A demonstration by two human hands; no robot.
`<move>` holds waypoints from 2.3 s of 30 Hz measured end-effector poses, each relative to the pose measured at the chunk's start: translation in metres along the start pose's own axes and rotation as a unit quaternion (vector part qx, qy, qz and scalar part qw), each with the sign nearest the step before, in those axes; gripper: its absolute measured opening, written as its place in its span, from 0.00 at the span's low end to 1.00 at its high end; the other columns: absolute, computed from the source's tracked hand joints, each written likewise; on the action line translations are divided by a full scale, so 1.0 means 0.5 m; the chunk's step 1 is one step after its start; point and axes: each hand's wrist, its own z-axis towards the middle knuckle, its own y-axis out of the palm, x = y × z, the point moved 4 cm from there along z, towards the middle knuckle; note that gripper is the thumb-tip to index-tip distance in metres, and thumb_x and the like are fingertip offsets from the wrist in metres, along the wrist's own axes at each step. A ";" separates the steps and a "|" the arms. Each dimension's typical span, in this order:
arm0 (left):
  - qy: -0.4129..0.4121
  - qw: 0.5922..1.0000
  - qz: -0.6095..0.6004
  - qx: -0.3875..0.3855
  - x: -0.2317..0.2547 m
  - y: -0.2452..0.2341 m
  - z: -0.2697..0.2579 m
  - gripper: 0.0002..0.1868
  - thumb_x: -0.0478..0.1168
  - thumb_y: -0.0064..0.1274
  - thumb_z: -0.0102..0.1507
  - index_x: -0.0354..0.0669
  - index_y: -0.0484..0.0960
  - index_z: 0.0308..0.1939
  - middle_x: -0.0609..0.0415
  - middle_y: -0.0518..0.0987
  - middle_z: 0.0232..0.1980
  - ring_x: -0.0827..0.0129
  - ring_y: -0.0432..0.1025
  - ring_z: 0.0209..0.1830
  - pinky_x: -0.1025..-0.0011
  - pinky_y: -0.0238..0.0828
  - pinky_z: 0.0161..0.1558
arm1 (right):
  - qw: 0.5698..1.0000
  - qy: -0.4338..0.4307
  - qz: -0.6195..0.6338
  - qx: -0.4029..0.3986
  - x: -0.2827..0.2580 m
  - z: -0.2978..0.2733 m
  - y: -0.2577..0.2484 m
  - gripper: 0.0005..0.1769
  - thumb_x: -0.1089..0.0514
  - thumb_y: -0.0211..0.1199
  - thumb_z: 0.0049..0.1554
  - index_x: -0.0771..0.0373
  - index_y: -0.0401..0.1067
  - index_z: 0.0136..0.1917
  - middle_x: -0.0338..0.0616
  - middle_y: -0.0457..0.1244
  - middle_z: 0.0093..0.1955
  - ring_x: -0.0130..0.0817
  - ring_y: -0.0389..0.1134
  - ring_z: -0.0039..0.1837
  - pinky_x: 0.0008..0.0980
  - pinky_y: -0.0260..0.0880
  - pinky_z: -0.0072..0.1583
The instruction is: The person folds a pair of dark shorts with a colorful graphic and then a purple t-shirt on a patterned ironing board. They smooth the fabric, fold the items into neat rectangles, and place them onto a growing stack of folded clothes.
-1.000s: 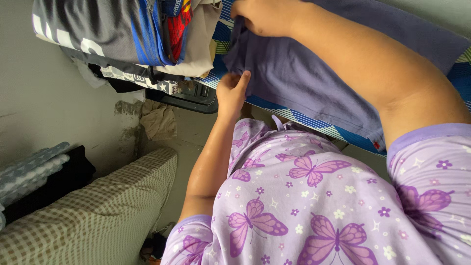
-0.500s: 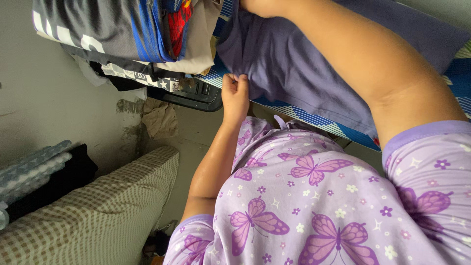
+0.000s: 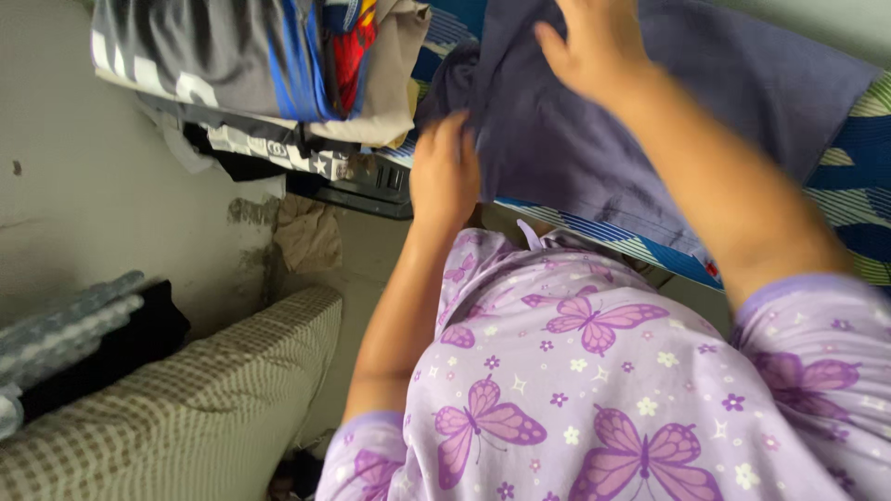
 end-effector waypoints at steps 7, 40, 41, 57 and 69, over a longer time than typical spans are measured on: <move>0.060 0.997 0.036 -0.039 -0.037 0.106 0.219 0.25 0.35 0.54 0.61 0.40 0.75 0.64 0.41 0.78 0.59 0.43 0.71 0.60 0.53 0.68 0.58 | 0.999 -0.009 -0.049 -0.005 -0.115 -0.166 0.025 0.27 0.53 0.68 0.58 0.63 0.73 0.69 0.62 0.59 0.74 0.61 0.52 0.78 0.80 0.40 0.68; -0.108 0.981 0.109 -0.122 -0.027 0.105 0.262 0.13 0.47 0.46 0.72 0.42 0.79 0.46 0.45 0.82 0.43 0.47 0.76 0.47 0.52 0.70 0.50 | 0.993 0.070 -0.068 -0.068 -0.086 -0.269 0.041 0.35 0.45 0.61 0.62 0.54 0.63 0.79 0.59 0.45 0.84 0.55 0.40 0.85 0.77 0.24 0.74; -0.112 0.981 0.106 -0.115 -0.028 0.108 0.262 0.13 0.46 0.44 0.71 0.42 0.78 0.46 0.45 0.82 0.43 0.47 0.76 0.46 0.51 0.70 0.50 | 0.993 0.068 -0.069 -0.066 -0.085 -0.270 0.043 0.34 0.45 0.60 0.62 0.54 0.63 0.79 0.59 0.45 0.84 0.55 0.40 0.85 0.77 0.24 0.74; 0.022 0.990 0.109 0.091 -0.044 0.015 -0.088 0.29 0.37 0.58 0.64 0.36 0.70 0.67 0.32 0.63 0.72 0.36 0.63 0.68 0.48 0.61 0.68 | 0.996 -0.091 0.009 0.000 -0.099 -0.016 0.069 0.13 0.55 0.69 0.59 0.56 0.77 0.57 0.39 0.67 0.60 0.43 0.63 0.70 0.57 0.56 0.69; -0.135 0.988 -0.019 0.079 -0.096 -0.007 -0.017 0.09 0.42 0.58 0.67 0.40 0.81 0.43 0.49 0.80 0.38 0.52 0.77 0.38 0.60 0.72 0.42 | 0.940 -0.100 -0.133 -0.297 -0.144 0.176 0.170 0.19 0.61 0.67 0.45 0.51 0.80 0.52 0.46 0.67 0.53 0.52 0.65 0.63 0.58 0.64 0.57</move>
